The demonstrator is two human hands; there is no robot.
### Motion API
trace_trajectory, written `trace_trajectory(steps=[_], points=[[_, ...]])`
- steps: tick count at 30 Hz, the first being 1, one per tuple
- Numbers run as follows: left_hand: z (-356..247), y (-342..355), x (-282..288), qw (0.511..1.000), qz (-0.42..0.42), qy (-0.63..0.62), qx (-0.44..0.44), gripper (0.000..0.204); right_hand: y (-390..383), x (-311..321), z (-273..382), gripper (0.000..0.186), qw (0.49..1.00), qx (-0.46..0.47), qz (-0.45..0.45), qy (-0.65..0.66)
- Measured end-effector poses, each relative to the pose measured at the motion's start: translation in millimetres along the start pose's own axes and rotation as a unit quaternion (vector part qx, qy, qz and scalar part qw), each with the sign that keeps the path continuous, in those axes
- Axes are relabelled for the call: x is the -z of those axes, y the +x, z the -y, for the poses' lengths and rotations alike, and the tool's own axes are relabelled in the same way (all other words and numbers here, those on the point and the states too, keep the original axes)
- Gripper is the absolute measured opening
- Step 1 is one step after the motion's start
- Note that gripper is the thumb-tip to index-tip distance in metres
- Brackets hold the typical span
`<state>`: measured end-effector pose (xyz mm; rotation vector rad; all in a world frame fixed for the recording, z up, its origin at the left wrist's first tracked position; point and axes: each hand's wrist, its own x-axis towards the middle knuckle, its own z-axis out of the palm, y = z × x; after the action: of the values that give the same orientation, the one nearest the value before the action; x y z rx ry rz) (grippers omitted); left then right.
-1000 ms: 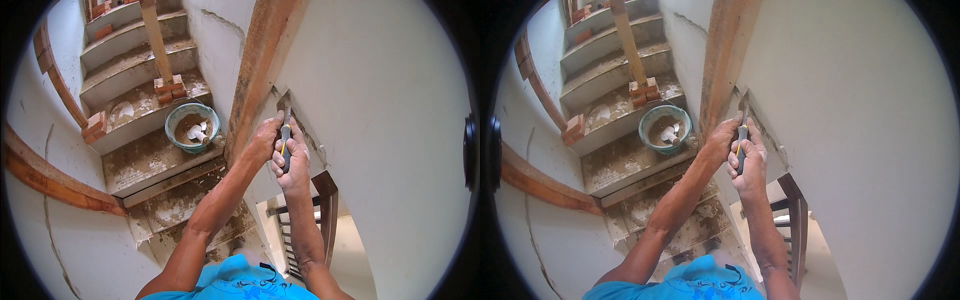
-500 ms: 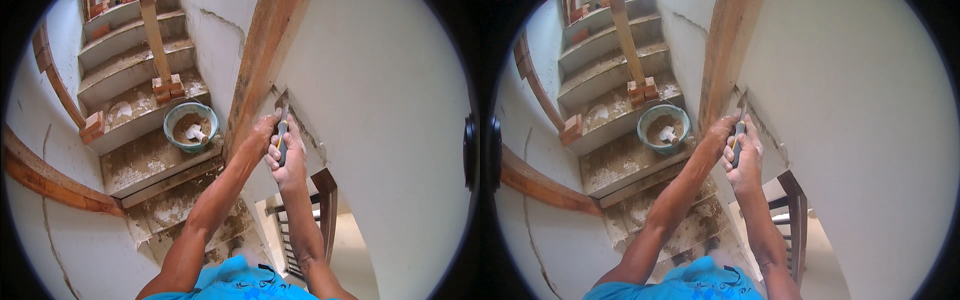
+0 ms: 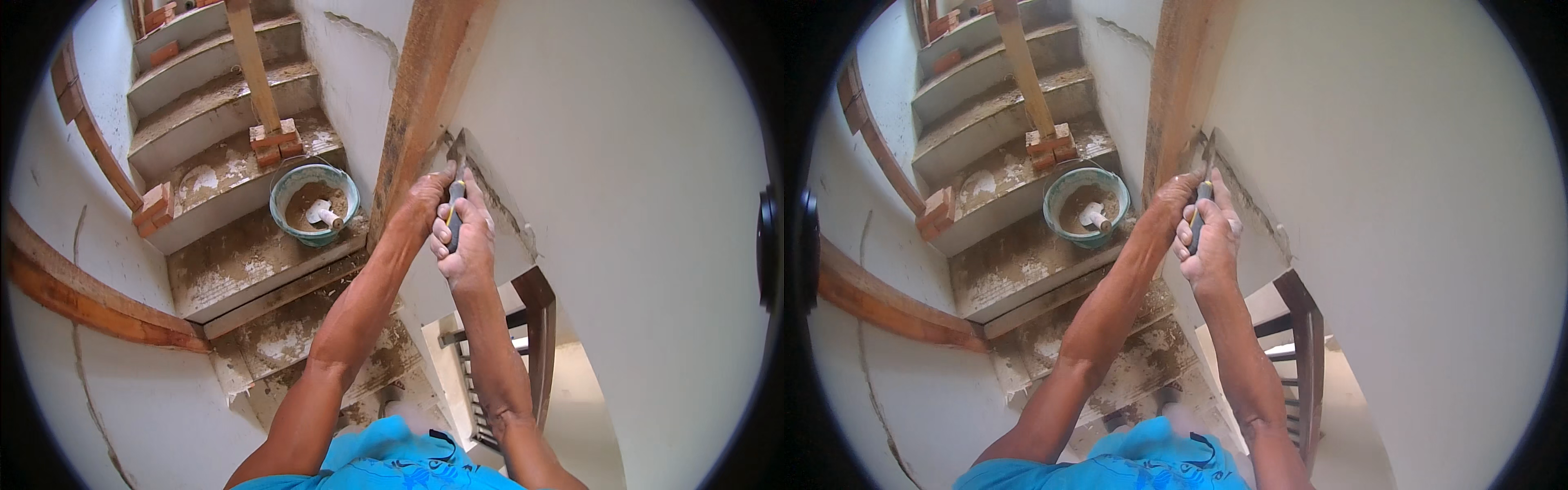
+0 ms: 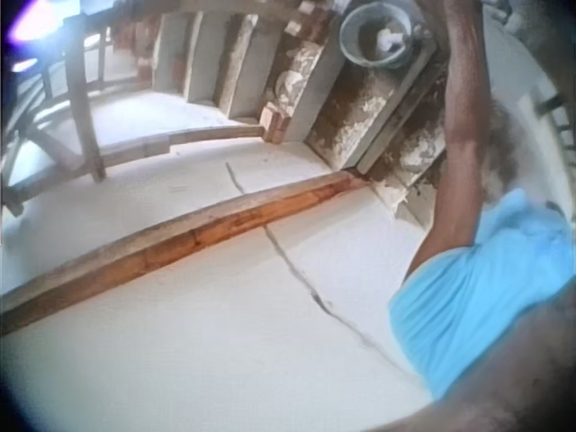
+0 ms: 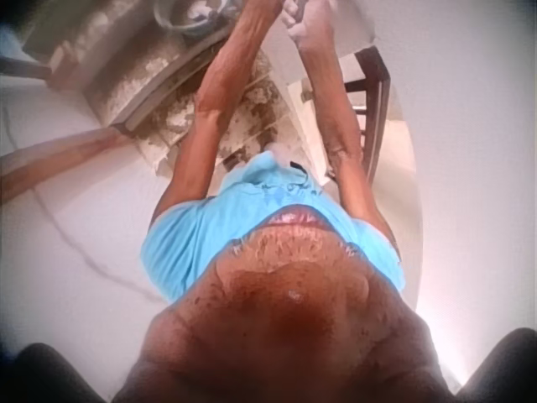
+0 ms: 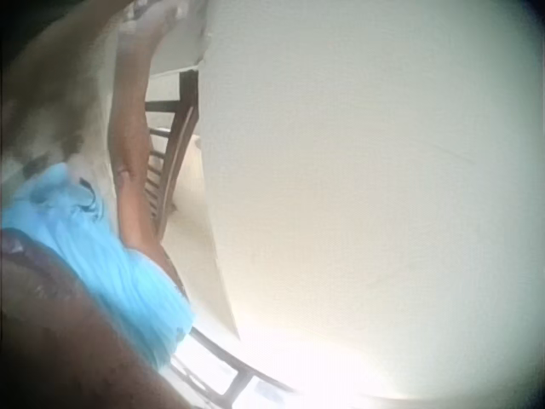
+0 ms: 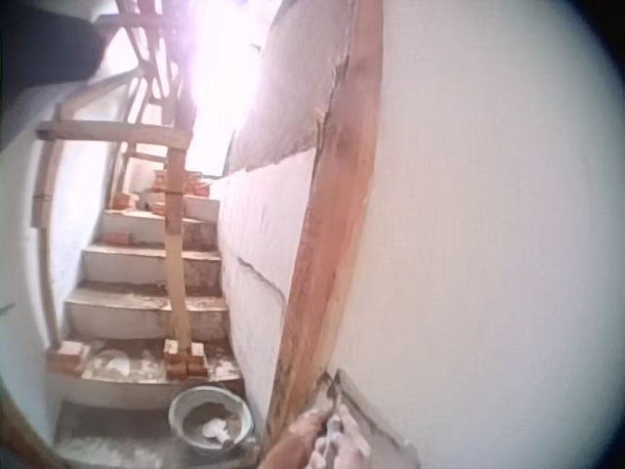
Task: The person uses a putty knife to scrape old material and apply filler to a gap between a wooden beam and a wall next to a staircase.
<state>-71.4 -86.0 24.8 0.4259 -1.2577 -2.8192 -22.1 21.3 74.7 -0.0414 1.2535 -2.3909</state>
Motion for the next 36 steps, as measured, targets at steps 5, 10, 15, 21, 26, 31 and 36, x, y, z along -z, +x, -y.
trace_trajectory(steps=[5,10,15,21,26,31,36], points=[[-7.1,-7.5,-9.0,0.999,-0.036,0.032,-0.025,0.036,0.6,3.7,1.0,0.054,1.0,-0.009,0.009,0.011],[-34.1,-20.3,-9.0,0.999,-0.016,0.029,0.017,0.033,16.8,-12.2,5.9,0.051,0.999,-0.031,0.01,0.023],[-10.5,-14.1,-7.3,0.998,-0.02,0.045,-0.045,0.036,4.3,1.9,1.7,0.054,1.0,-0.013,0.022,-0.006],[2.7,-14.6,-4.9,0.999,-0.02,0.035,-0.018,0.04,-12.5,4.4,-0.2,0.049,1.0,-0.009,0.0,0.016],[-18.9,-22.1,-3.5,0.991,-0.053,0.12,-0.001,0.043,-2.3,-9.5,-6.0,0.035,0.999,-0.008,-0.024,0.033],[-8.6,-12.1,2.2,0.996,-0.037,0.077,-0.023,0.038,-4.4,-8.7,-4.1,0.034,0.999,-0.031,-0.014,0.038],[-24.8,-3.8,-0.3,0.999,-0.027,0.043,0.021,0.034,23.9,-11.4,1.1,0.042,0.999,-0.024,-0.011,0.018]])
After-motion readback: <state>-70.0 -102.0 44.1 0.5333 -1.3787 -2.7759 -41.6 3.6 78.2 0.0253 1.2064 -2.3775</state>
